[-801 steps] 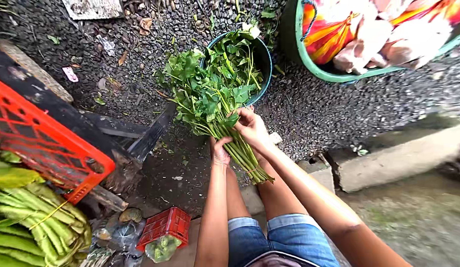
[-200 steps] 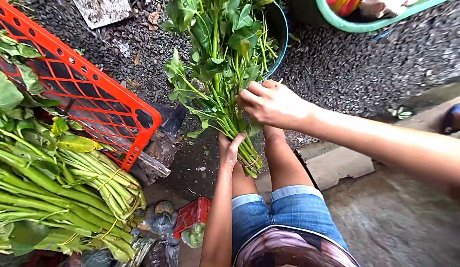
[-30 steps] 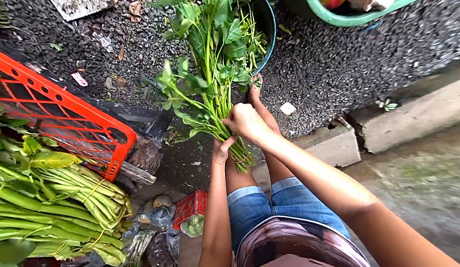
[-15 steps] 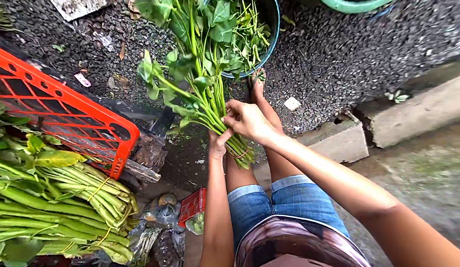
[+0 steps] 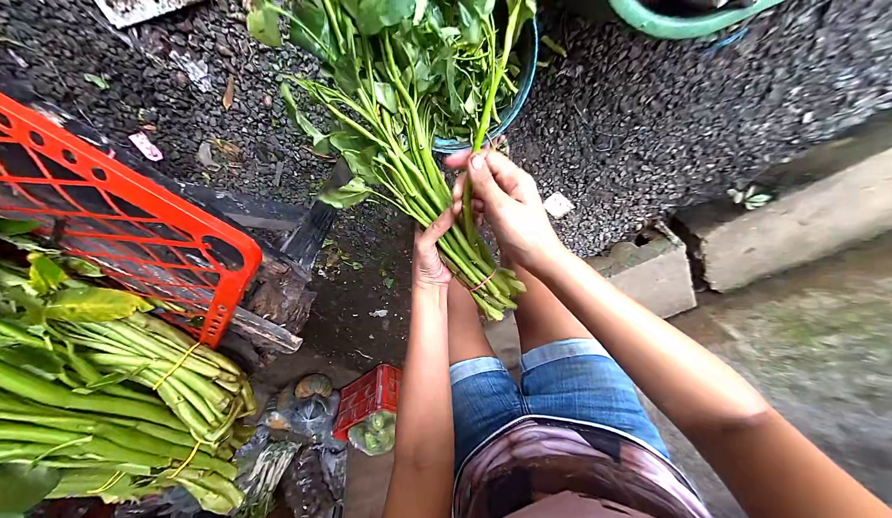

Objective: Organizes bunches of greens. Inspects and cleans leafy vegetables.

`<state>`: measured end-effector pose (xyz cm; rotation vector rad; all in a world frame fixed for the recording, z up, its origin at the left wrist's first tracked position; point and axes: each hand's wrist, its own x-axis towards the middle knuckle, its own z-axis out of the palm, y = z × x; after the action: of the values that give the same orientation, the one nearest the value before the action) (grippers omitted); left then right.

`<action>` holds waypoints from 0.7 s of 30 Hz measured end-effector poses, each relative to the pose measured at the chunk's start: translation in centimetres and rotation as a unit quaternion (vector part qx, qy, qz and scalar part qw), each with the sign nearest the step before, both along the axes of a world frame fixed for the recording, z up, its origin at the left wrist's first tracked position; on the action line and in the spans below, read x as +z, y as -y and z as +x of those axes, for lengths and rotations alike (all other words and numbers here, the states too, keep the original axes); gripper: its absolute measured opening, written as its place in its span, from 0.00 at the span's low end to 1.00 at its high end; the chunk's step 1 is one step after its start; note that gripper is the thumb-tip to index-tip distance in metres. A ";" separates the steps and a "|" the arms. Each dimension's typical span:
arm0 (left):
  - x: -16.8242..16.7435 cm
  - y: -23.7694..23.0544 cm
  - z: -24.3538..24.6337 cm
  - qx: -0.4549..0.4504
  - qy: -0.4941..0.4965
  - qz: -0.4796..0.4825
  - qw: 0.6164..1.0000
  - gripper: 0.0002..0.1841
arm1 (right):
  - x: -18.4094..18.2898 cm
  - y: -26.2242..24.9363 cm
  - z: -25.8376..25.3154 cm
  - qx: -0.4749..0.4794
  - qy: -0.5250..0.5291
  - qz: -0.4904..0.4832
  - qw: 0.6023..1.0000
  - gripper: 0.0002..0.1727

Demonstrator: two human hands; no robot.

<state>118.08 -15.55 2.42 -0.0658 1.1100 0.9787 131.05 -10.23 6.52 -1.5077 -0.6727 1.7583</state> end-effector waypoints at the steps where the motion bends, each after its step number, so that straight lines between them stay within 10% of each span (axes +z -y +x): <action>1: -0.1 -0.2 0.3 0.004 -0.009 -0.013 1.000 0.17 | 0.2 0.3 0.6 0.068 0.007 0.018 0.997 0.18; 5: 0.9 0.2 0.7 -0.066 -0.087 -0.049 0.993 0.26 | -0.8 0.3 2.2 0.161 0.114 0.045 0.979 0.12; 12: 0.2 4.0 1.8 -0.164 -0.069 -0.061 0.982 0.33 | -1.4 -6.2 4.3 -0.139 0.158 0.090 0.973 0.18; 21: -0.6 2.4 3.2 -0.076 -0.130 -0.085 0.985 0.30 | -2.4 1.9 4.7 0.103 -0.004 -0.028 0.994 0.18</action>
<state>121.23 -17.93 1.82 0.0089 1.4163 0.7675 135.71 -12.17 4.13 -1.5140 -0.8059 1.9511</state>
